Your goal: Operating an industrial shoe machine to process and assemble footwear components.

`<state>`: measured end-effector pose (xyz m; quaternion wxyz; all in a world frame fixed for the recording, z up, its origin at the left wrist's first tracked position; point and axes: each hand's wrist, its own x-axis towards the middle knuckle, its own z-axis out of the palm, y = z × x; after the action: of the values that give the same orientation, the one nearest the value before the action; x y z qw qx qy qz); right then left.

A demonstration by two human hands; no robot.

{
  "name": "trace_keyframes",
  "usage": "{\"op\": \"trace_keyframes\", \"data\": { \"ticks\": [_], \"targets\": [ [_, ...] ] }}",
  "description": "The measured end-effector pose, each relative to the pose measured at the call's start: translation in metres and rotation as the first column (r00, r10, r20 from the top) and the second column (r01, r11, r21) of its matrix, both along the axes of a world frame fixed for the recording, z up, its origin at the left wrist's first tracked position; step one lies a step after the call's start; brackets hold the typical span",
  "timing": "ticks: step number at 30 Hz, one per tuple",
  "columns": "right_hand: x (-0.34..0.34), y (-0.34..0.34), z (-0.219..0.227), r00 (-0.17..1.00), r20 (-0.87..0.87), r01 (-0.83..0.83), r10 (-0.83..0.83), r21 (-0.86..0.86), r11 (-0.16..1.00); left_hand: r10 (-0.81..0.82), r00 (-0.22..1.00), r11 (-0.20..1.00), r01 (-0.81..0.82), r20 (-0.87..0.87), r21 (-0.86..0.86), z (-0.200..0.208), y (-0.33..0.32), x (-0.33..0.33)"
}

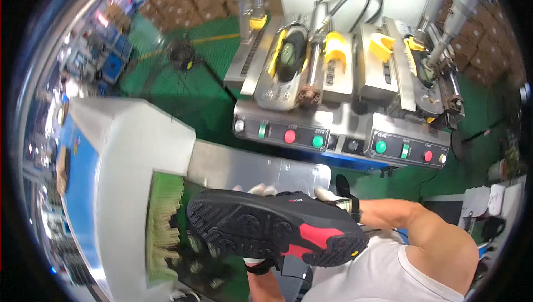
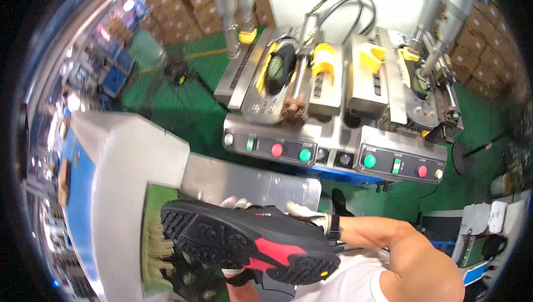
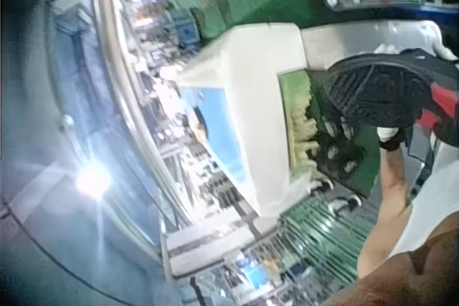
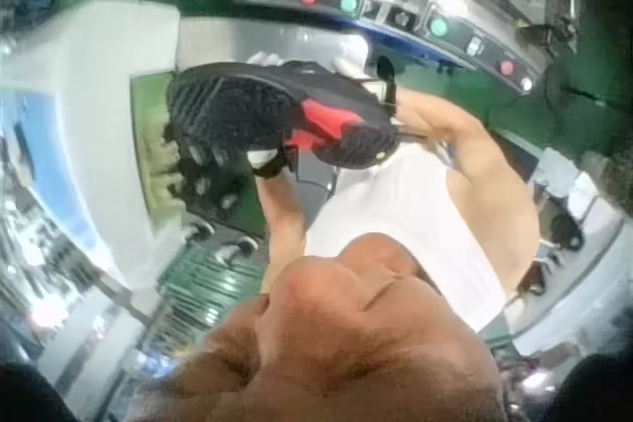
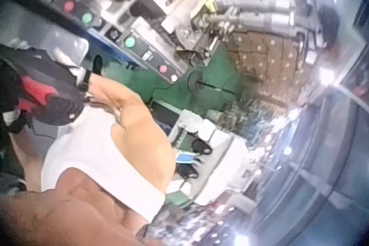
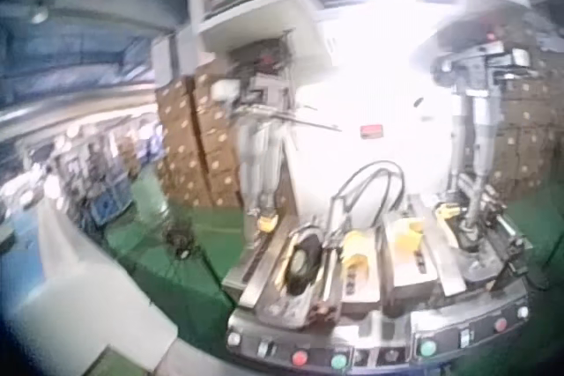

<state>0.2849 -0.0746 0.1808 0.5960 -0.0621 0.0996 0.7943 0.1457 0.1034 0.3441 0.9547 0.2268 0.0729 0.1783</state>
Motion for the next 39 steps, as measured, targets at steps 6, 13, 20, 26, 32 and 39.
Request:
{"op": "trace_keyframes", "data": {
  "ticks": [6, 13, 20, 26, 32, 39],
  "targets": [
    [0.098, -0.043, 0.080, 0.860, 0.413, 0.279, -0.299, 0.111, 0.954, -0.195, 0.980, 0.939, 0.199, -0.042, 0.281, -0.059, 0.042, 0.082],
    [0.218, -0.146, 0.152, 0.554, 0.646, 0.603, -0.525, 0.123, 0.788, 0.039, 0.916, -0.126, 0.400, -0.399, 0.908, 0.039, 0.093, 0.411],
    [0.217, -0.198, 0.121, 0.327, 0.660, 0.811, -0.676, 0.171, 0.560, 0.579, 0.701, -0.454, 0.702, -0.417, 0.549, -0.058, 0.157, 0.576],
    [0.210, -0.200, 0.129, 0.348, 0.714, 0.888, -0.608, -0.042, 0.458, 0.542, 0.750, -0.517, 0.653, -0.379, 0.553, -0.061, 0.163, 0.606],
    [0.214, -0.154, 0.152, 0.342, 0.767, 0.880, -0.543, -0.059, 0.471, 0.496, 0.828, -0.496, 0.517, -0.262, 0.698, 0.029, 0.171, 0.543],
    [0.247, -0.019, 0.212, 0.326, 0.829, 0.798, -0.454, 0.016, 0.603, 0.543, 0.840, -0.101, 0.078, -0.011, 0.992, 0.050, 0.141, 0.297]
  ]
}}
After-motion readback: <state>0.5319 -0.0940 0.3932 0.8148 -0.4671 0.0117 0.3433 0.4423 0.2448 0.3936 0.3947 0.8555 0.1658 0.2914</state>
